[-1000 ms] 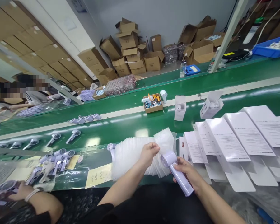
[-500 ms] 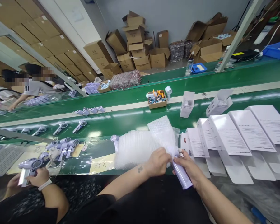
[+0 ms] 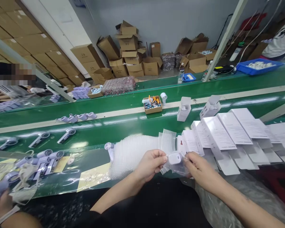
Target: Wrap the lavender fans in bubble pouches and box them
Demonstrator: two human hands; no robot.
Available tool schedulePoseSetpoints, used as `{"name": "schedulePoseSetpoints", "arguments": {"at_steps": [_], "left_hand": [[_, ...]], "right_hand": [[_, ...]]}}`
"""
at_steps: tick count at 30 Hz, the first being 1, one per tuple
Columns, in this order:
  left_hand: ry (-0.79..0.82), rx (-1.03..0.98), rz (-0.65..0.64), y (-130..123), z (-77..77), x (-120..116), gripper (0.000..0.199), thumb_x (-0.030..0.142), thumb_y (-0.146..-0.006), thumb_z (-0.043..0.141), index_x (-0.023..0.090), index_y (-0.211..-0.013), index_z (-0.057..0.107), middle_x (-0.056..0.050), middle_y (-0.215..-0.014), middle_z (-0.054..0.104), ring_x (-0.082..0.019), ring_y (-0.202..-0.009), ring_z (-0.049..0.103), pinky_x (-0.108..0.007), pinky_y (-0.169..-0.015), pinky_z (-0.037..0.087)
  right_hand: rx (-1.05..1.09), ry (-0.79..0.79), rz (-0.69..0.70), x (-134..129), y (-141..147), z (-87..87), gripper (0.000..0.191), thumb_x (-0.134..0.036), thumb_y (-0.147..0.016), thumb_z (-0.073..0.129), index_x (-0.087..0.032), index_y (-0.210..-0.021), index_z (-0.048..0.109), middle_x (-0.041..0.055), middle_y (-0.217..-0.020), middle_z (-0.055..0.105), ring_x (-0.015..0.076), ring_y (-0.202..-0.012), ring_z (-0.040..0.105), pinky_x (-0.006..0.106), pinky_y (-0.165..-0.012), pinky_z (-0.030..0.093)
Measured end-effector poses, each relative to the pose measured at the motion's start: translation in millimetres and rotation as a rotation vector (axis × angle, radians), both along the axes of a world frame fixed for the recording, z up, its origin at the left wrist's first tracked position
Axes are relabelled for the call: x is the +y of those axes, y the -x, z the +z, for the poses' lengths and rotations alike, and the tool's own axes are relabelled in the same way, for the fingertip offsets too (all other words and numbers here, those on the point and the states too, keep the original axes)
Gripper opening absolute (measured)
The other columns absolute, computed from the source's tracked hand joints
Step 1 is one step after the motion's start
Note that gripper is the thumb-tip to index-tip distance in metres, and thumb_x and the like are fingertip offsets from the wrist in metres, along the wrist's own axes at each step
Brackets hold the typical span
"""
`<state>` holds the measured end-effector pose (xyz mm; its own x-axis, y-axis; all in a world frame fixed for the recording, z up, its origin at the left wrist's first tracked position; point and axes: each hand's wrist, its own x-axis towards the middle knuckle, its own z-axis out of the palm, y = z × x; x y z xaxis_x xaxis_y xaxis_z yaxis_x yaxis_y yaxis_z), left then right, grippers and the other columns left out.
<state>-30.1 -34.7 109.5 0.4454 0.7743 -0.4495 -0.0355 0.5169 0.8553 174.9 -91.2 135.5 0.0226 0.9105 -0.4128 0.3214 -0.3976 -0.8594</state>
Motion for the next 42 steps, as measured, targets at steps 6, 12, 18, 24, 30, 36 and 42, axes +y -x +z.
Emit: {"name": "schedulePoseSetpoints", "arguments": {"at_steps": [6,12,18,24,30,36,42], "left_hand": [[-0.741,0.186,-0.203,16,12.3,14,0.09,0.039,-0.043,0.084,0.02,-0.123,0.048,-0.009,-0.111,0.055,-0.022,-0.093,0.053,-0.03,-0.077,0.045],[-0.665,0.271,-0.091,11,-19.6,24,0.015,0.03,-0.078,0.056,0.017,-0.07,0.061,-0.001,-0.07,0.057,-0.014,-0.069,0.054,-0.024,-0.064,0.043],[-0.154,-0.002,0.205,36,-22.2,62,0.031,0.044,-0.07,0.066,0.016,-0.072,0.053,0.006,-0.051,0.044,-0.006,-0.039,0.035,-0.017,-0.031,0.023],[-0.028,-0.285,0.415,62,-22.0,98,0.038,0.039,-0.062,0.078,0.014,-0.079,0.055,0.005,-0.059,0.051,-0.004,-0.044,0.041,-0.014,-0.033,0.028],[-0.145,-0.438,0.648,52,-10.4,140,0.041,0.022,-0.057,0.082,0.015,-0.09,0.058,0.001,-0.077,0.062,-0.008,-0.058,0.054,-0.015,-0.043,0.036],[-0.436,-0.102,0.659,-16,-30.1,201,0.035,0.03,-0.071,0.067,0.016,-0.101,0.054,-0.005,-0.092,0.063,-0.013,-0.068,0.058,-0.022,-0.054,0.042],[-0.984,1.018,0.272,-47,-47.1,225,0.014,0.025,-0.081,0.051,0.016,-0.093,0.054,-0.01,-0.093,0.059,-0.024,-0.095,0.054,-0.036,-0.082,0.043]], "right_hand": [[-0.041,-0.284,0.227,5,25,38.4,0.027,-0.038,-0.091,0.039,-0.022,-0.079,0.058,0.003,-0.084,0.059,0.0171,-0.077,0.055,0.029,-0.07,0.048],[-0.585,-0.539,0.39,4,-51,23.8,0.042,-0.025,-0.068,0.068,-0.03,-0.109,0.062,0.0068,-0.134,0.048,0.0349,-0.119,0.044,0.054,-0.099,0.033],[-0.903,-0.777,0.866,48,-146,5.8,0.031,0.001,-0.063,0.053,-0.027,-0.073,0.064,-0.0003,-0.121,0.061,0.0286,-0.127,0.04,0.058,-0.107,0.02],[-1.159,-0.907,0.742,117,-118,63.0,0.041,-0.004,-0.079,0.041,-0.019,-0.115,0.054,0.0122,-0.123,0.057,0.0251,-0.106,0.056,0.039,-0.079,0.05],[-0.685,-0.706,0.454,248,-68,5.2,0.06,-0.007,-0.074,0.041,-0.019,-0.133,0.038,0.0114,-0.122,0.057,0.0245,-0.103,0.059,0.04,-0.087,0.046],[-0.287,-0.65,0.42,322,-29,-108.4,0.041,-0.019,-0.075,0.05,-0.016,-0.116,0.05,0.0129,-0.124,0.055,0.0265,-0.117,0.049,0.042,-0.098,0.037],[-0.136,-0.485,0.444,316,-35,-159.6,0.044,-0.026,-0.067,0.062,-0.018,-0.108,0.047,0.0055,-0.096,0.065,0.0216,-0.088,0.062,0.037,-0.082,0.048]]}}
